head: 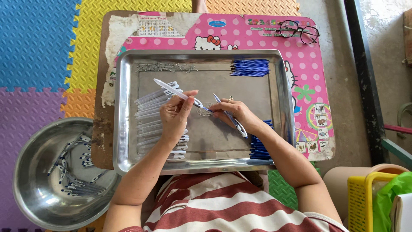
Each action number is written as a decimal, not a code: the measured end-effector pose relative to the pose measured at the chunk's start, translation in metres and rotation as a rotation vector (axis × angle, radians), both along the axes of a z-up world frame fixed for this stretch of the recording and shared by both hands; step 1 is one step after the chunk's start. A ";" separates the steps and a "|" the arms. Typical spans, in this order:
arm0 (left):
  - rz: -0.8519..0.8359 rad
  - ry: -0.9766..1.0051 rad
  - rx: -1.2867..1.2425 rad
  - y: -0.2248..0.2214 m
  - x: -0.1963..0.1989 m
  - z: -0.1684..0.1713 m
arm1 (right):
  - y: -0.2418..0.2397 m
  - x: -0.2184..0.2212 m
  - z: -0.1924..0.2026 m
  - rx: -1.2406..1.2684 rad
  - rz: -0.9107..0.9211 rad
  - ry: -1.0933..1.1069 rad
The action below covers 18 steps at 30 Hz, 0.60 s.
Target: The person assembles pens by inserting ink cartridges into pen barrels and then attaching the pen caps, handling multiple components one at a time on a metal tray.
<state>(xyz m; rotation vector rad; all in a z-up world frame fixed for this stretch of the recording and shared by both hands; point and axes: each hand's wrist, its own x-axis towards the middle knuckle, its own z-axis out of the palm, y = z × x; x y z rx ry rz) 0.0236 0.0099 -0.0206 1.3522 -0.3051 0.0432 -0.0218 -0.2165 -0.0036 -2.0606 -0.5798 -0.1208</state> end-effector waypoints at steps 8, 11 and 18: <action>0.068 -0.028 -0.005 0.006 0.008 -0.012 | 0.000 0.002 -0.004 0.013 0.005 0.008; 0.078 -0.022 -0.008 0.008 0.009 -0.008 | 0.000 0.002 -0.005 0.009 0.003 0.011; 0.082 -0.036 -0.006 0.006 0.010 -0.008 | 0.002 0.001 -0.001 -0.020 -0.003 0.019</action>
